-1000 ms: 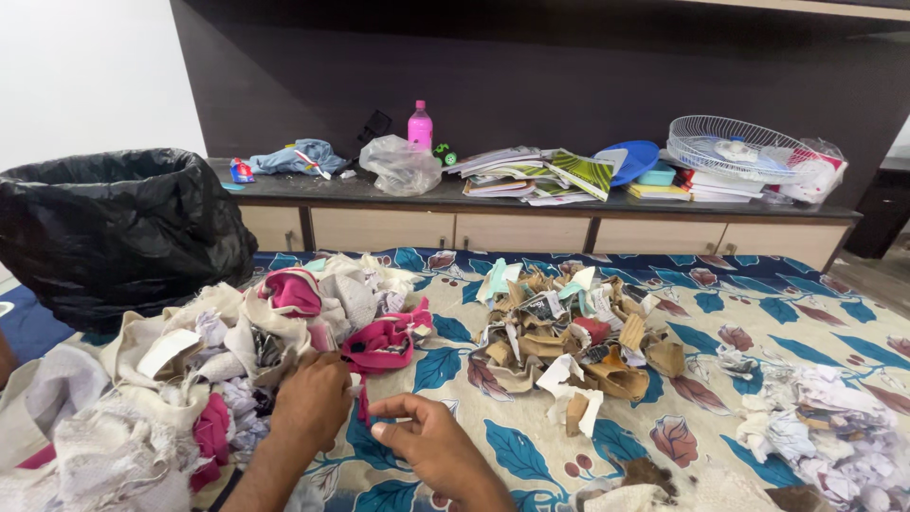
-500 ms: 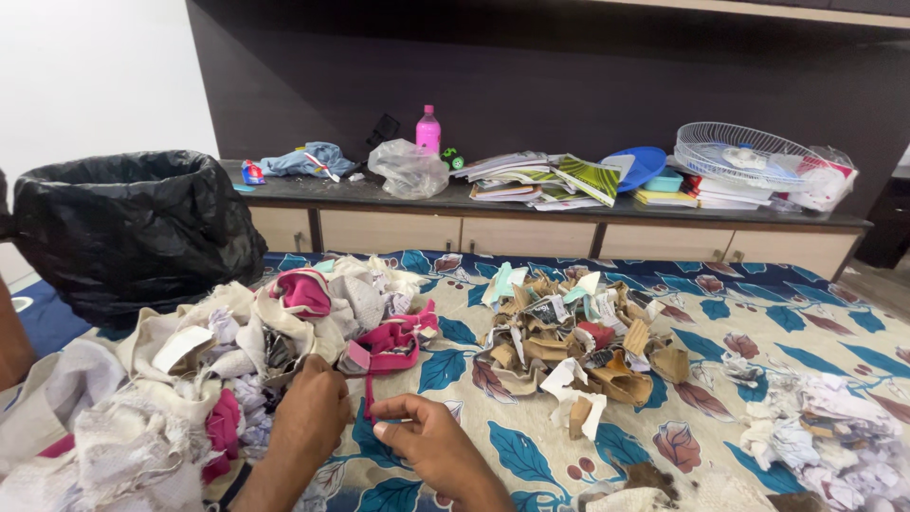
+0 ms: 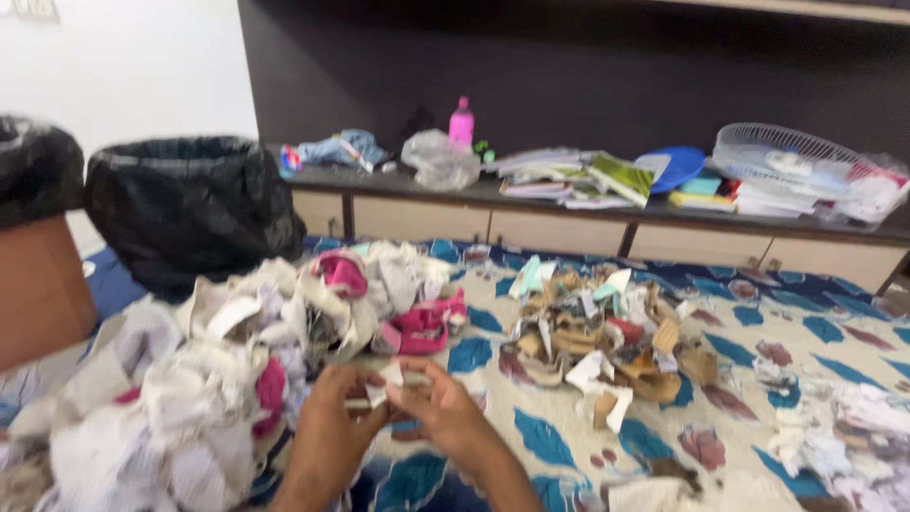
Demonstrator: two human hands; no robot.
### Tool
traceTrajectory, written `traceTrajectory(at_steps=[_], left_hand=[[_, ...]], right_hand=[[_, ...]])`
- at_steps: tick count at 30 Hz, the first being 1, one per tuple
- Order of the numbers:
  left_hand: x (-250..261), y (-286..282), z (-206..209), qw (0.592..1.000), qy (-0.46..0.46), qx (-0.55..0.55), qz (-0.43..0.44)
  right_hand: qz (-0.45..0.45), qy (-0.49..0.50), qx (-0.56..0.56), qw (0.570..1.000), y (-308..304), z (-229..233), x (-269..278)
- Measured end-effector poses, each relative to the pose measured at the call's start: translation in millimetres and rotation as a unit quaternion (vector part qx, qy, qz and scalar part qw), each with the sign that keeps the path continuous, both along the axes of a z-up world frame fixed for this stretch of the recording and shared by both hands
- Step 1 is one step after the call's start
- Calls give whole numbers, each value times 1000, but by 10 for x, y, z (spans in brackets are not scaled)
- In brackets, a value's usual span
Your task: The person sits on a bed and sorts through a large pile of assorted fabric scraps and textile pieces. They pick up individual pieces, separate them by hand, and place them into smaller piles on the bed.
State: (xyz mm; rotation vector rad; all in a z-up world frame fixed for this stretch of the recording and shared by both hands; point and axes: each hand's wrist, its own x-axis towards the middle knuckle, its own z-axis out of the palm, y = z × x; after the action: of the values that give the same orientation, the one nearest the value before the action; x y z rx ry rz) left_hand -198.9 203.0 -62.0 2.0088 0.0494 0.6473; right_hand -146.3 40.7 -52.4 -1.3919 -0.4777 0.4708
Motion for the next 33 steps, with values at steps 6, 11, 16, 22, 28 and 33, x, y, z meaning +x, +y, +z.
traceTrajectory(at_steps=[6,11,16,22,28,33], left_hand=[[-212,142,-50,999,-29,9,-36],[-304,136,-50,998,-41,-39,-13],[-326,194,-77,997,-81,-16,13],[-379,315,-82,996,-30,-81,0],[-448,261,-36,961,-26,-199,-189],[-480,223,-12,935,2,-252,-251]], right_hand=[[10,-25,-21,999,-3,-90,3],[0,0,0,1000,55,-195,59],[-2,-11,-5,1000,69,-266,95],[20,-20,-27,999,69,-127,-17],[50,-74,-25,996,207,-45,-116],[54,-118,-3,992,304,-104,-167]])
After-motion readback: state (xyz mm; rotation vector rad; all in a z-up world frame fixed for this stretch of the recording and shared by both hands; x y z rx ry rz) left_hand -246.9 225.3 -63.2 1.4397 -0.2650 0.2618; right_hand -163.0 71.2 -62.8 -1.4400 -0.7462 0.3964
